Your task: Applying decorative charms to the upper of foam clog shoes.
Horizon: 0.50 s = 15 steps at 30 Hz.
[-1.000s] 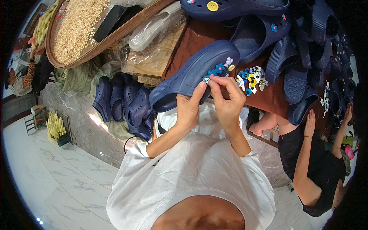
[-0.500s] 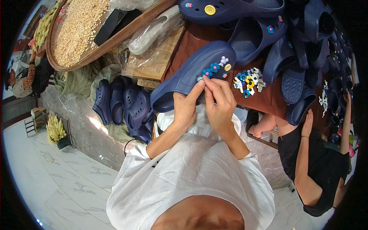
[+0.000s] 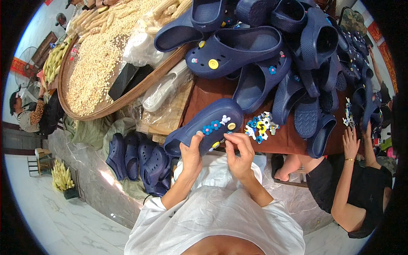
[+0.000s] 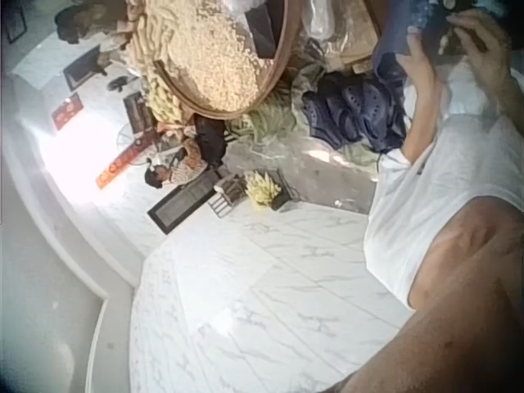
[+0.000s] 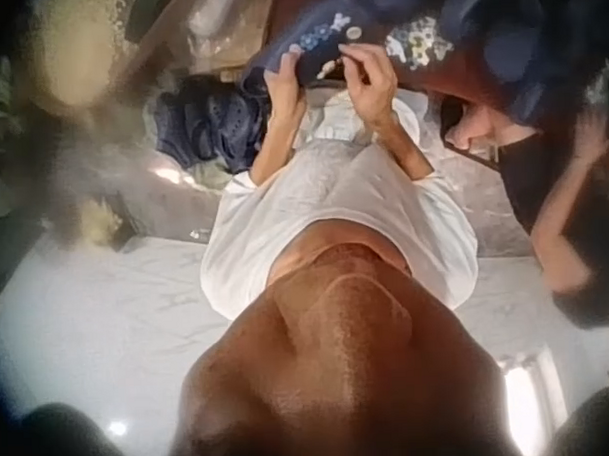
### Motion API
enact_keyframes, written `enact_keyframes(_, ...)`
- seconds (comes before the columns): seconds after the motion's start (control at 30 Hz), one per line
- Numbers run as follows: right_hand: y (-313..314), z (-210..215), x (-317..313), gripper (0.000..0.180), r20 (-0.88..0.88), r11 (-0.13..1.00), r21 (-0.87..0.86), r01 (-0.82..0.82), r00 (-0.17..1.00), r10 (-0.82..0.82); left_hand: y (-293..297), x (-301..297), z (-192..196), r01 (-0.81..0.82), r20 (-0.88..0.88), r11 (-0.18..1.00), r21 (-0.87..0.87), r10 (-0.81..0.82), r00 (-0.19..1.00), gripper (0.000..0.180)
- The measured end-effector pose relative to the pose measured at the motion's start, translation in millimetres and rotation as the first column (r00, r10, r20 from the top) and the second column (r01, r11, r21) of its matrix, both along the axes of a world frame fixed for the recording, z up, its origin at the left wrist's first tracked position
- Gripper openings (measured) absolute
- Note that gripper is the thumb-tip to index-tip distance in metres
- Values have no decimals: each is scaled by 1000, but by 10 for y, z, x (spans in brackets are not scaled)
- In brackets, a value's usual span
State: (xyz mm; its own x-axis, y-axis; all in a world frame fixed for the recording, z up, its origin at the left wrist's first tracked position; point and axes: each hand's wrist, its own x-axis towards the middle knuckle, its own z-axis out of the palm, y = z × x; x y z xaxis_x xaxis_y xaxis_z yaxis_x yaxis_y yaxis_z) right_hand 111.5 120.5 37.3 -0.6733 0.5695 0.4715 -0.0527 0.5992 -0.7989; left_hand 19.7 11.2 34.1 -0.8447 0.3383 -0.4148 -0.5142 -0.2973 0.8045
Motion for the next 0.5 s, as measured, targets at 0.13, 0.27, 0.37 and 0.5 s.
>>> enact_keyframes(0.13,39,-38,79,18,47,996,-83,40,998,-36,-26,-9,3,-24,39,1000,1,24,999,29)
enact_keyframes(0.27,54,-154,118,21,31,999,-19,41,999,-40,-54,-121,115,-33,151,998,55,24,988,24)
enact_keyframes(0.37,12,-268,158,45,40,961,-269,59,998,-50,-92,-283,182,-25,284,984,176,-27,959,27)
enact_keyframes(0.5,-71,-355,195,66,69,943,-329,-49,995,76,-111,-430,340,-13,452,913,408,-189,872,27)
